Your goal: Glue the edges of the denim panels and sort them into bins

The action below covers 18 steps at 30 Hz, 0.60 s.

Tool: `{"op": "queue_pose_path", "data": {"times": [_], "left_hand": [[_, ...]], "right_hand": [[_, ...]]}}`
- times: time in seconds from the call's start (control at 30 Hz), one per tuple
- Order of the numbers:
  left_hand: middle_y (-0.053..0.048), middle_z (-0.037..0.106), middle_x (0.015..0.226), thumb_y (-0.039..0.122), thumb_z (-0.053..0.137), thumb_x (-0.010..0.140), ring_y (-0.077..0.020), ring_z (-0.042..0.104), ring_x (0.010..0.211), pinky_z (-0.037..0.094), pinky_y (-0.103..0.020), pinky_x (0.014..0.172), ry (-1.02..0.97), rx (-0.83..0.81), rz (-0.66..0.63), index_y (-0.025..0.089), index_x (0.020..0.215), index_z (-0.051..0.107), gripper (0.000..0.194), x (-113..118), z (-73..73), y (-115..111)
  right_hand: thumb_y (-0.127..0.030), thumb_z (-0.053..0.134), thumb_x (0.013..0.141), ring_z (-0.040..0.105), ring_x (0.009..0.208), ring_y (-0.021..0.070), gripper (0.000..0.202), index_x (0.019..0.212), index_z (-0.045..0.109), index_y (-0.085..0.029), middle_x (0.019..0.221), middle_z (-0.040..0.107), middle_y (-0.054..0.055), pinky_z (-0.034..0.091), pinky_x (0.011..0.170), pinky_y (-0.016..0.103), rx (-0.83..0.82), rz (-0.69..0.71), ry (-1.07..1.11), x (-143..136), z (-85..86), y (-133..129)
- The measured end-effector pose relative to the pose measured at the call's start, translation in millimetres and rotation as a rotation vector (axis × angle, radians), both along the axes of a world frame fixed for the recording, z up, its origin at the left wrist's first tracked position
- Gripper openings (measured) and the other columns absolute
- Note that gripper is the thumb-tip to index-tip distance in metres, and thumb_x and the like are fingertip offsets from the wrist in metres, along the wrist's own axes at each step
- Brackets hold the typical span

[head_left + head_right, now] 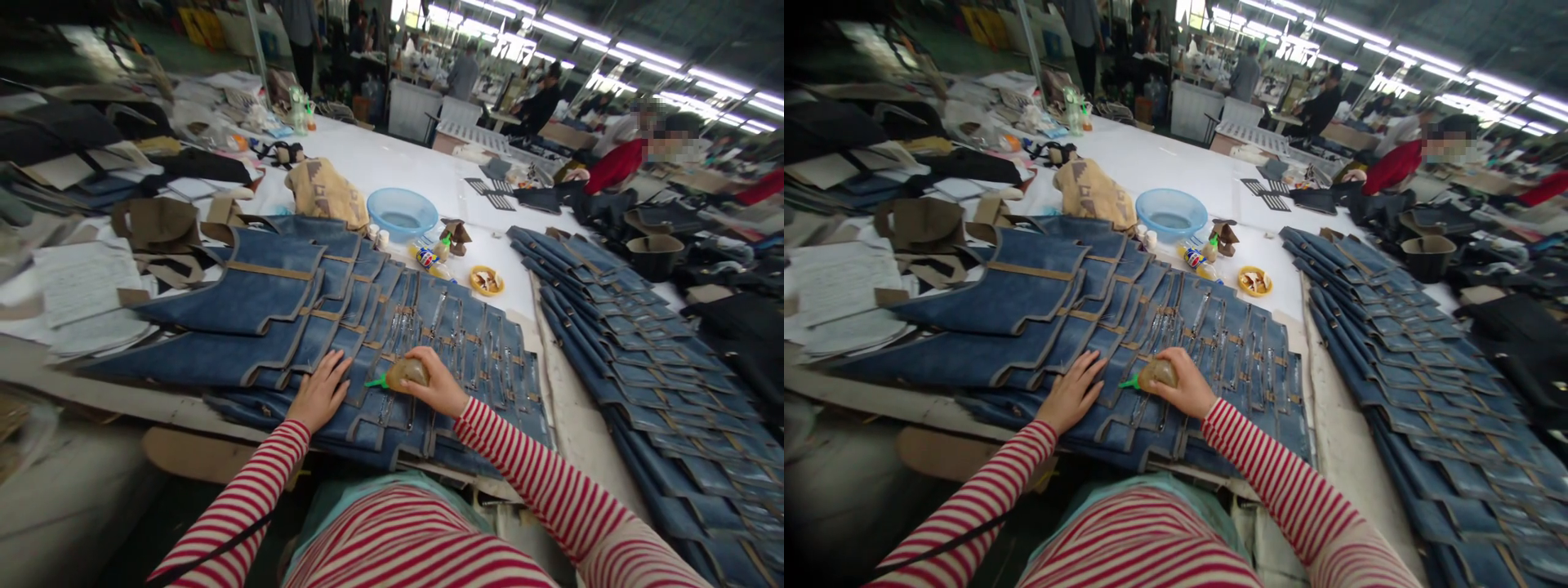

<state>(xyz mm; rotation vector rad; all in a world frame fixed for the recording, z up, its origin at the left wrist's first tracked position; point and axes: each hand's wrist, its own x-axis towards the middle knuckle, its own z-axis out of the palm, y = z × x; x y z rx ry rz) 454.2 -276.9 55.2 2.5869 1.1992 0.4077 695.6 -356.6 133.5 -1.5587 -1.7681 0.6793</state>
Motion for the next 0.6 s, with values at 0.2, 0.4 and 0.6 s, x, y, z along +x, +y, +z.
{"op": "queue_pose_path", "data": {"times": [0.2,0.4,0.6], "left_hand": [[-0.007,0.033,0.141,0.034,0.029,0.088,-0.021,0.026,0.13,0.037,-0.048,0.092,-0.04,-0.012,0.001,0.029,0.134,0.029,0.046,-2.1,-3.8,-1.4],[-0.007,0.033,0.141,0.033,0.028,0.089,-0.0208,0.025,0.131,0.037,-0.048,0.092,-0.04,-0.008,0.002,0.029,0.134,0.028,0.046,-2.4,-5.2,-1.7],[-0.006,0.032,0.142,0.034,0.028,0.089,-0.0199,0.024,0.131,0.037,-0.047,0.092,-0.045,-0.001,-0.005,0.029,0.134,0.028,0.045,-2.7,-6.3,-1.1]], "right_hand": [[-0.032,0.063,0.071,0.045,0.106,0.02,0.044,0.111,0.046,-0.024,0.111,0.046,0.008,0.039,0.094,0.04,-0.008,0.066,-0.023,-10.6,-0.9,-10.6],[-0.032,0.062,0.071,0.045,0.107,0.021,0.045,0.113,0.045,-0.025,0.112,0.045,0.008,0.039,0.094,0.041,0.015,0.093,-0.063,-15.0,1.7,-12.4],[-0.032,0.062,0.072,0.045,0.107,0.0198,0.046,0.114,0.045,-0.024,0.113,0.045,0.009,0.039,0.094,0.039,0.023,0.13,-0.09,-15.6,3.6,-13.0]]}}
